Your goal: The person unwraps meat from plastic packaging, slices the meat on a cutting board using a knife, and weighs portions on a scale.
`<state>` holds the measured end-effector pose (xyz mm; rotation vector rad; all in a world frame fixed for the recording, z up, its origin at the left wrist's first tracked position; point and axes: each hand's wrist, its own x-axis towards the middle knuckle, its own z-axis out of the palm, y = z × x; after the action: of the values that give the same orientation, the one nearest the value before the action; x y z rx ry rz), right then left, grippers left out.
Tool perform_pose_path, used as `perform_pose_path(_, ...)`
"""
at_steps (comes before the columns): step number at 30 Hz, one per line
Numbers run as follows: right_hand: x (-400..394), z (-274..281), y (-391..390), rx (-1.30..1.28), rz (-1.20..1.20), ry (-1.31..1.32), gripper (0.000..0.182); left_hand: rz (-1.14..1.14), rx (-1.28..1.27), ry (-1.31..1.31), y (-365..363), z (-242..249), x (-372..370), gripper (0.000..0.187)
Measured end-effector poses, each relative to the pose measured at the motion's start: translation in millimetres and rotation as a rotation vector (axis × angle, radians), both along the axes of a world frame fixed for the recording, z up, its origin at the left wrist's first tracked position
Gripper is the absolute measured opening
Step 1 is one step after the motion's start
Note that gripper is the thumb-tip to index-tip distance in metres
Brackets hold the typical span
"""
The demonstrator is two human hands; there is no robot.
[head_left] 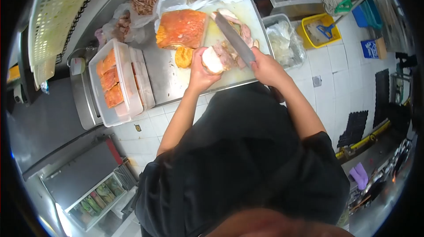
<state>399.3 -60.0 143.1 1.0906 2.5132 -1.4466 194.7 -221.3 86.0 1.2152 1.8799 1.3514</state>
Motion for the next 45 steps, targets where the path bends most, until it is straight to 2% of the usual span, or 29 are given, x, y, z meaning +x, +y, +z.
perform_pose_path(2, -1, -1, -10, 0.031, 0.087, -0.068, 0.033, -0.038, -0.172, 0.335, -3, -21, 11, 0.086)
perform_pose_path(3, 2, -8, -17, 0.083, 0.099, -0.052, 0.037, -0.051, -0.176, 0.396, -4, -26, 18, 0.086)
perform_pose_path(7, 0, 3, -34, 0.141, 0.139, -0.167, 0.051, -0.024, -0.265, 0.414, 2, -27, 25, 0.082)
perform_pose_path(11, -2, 10, -44, 0.106, 0.210, -0.260, 0.050, -0.015, -0.250, 0.308, 5, -18, 26, 0.075)
perform_pose_path(13, -1, 10, -48, 0.147, 0.188, -0.175, 0.040, 0.082, -0.182, 0.187, 7, -25, 25, 0.059)
perform_pose_path(14, -2, 10, -48, 0.147, 0.190, -0.179, 0.040, 0.083, -0.183, 0.182, 10, -34, 25, 0.059)
perform_pose_path(16, -7, 11, -50, 0.139, 0.185, -0.200, 0.036, 0.175, -0.086, 0.232, 12, -58, 26, 0.043)
perform_pose_path(22, -27, -43, -38, 0.129, 0.205, -0.089, 0.036, 0.216, 0.007, 0.235, 12, -65, 29, 0.037)
perform_pose_path(25, -9, -4, -34, -0.004, 0.229, -0.234, 0.038, 0.227, 0.006, 0.202, 12, -64, 29, 0.037)
perform_pose_path(26, -10, -7, -35, -0.007, 0.228, -0.239, 0.038, 0.226, 0.003, 0.197, 12, -66, 28, 0.037)
perform_pose_path(32, -21, -18, -40, 0.037, 0.256, -0.223, 0.040, 0.205, 0.041, 0.149, 9, -67, 26, 0.039)
perform_pose_path(35, -23, -22, -50, -0.004, 0.212, -0.305, 0.042, 0.183, 0.003, 0.190, 9, -70, 27, 0.040)
perform_pose_path(37, -31, -55, -56, 0.068, 0.147, -0.133, 0.039, 0.182, 0.026, 0.195, 8, -73, 26, 0.040)
perform_pose_path(38, -34, -60, -50, 0.074, 0.152, -0.127, 0.039, 0.187, 0.031, 0.201, 8, -73, 25, 0.040)
perform_pose_path(41, -35, -60, -38, 0.058, 0.147, -0.147, 0.037, 0.080, -0.053, 0.219, 0, -54, 25, 0.063)
perform_pose_path(43, -22, -51, -34, -0.007, 0.021, -0.126, 0.022, 0.029, -0.132, 0.307, -7, -41, 29, 0.090)
perform_pose_path(45, -12, -27, -25, 0.000, 0.001, -0.102, 0.022, 0.093, -0.157, 0.328, -11, -49, 31, 0.090)
